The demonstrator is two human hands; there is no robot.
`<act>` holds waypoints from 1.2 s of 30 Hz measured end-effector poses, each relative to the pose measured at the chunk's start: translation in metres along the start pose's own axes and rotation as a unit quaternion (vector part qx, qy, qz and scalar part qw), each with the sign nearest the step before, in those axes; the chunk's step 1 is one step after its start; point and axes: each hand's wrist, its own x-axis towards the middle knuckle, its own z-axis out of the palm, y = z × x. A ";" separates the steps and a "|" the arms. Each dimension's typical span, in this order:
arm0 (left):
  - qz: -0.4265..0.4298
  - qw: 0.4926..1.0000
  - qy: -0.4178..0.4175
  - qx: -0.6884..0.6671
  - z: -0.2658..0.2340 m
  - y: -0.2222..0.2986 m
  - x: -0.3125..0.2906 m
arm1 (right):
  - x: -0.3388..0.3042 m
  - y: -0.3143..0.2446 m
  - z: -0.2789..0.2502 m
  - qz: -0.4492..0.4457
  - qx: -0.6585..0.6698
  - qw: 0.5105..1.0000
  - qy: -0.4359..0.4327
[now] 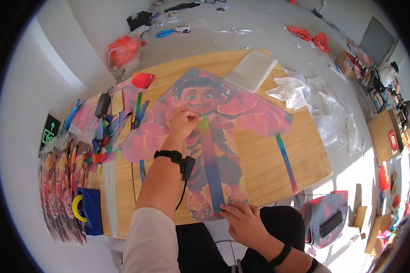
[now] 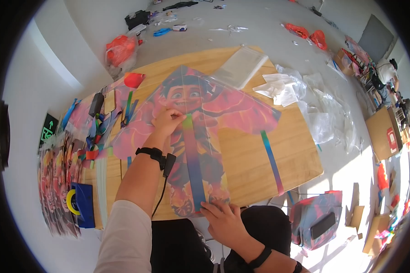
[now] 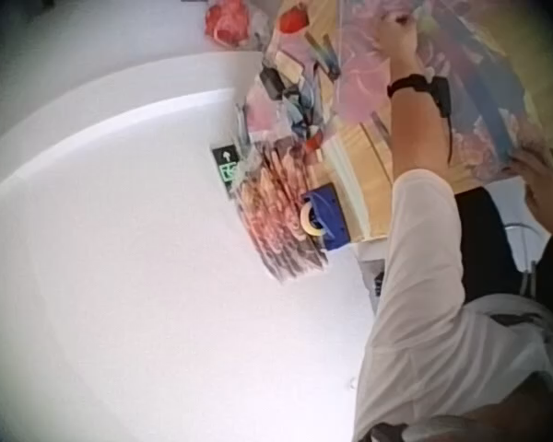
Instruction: Assembling a printed kite by attaching ribbons and folding the material.
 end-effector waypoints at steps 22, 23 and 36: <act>0.010 1.000 0.010 -0.003 0.013 0.003 0.005 | -0.004 0.006 0.002 -0.011 -0.012 1.000 0.005; 0.011 1.000 0.011 -0.003 0.014 0.003 0.005 | -0.004 0.006 0.002 -0.007 -0.018 1.000 -0.001; 0.004 1.000 0.015 0.011 0.008 0.011 -0.001 | -0.004 0.006 0.002 -0.003 -0.017 1.000 -0.002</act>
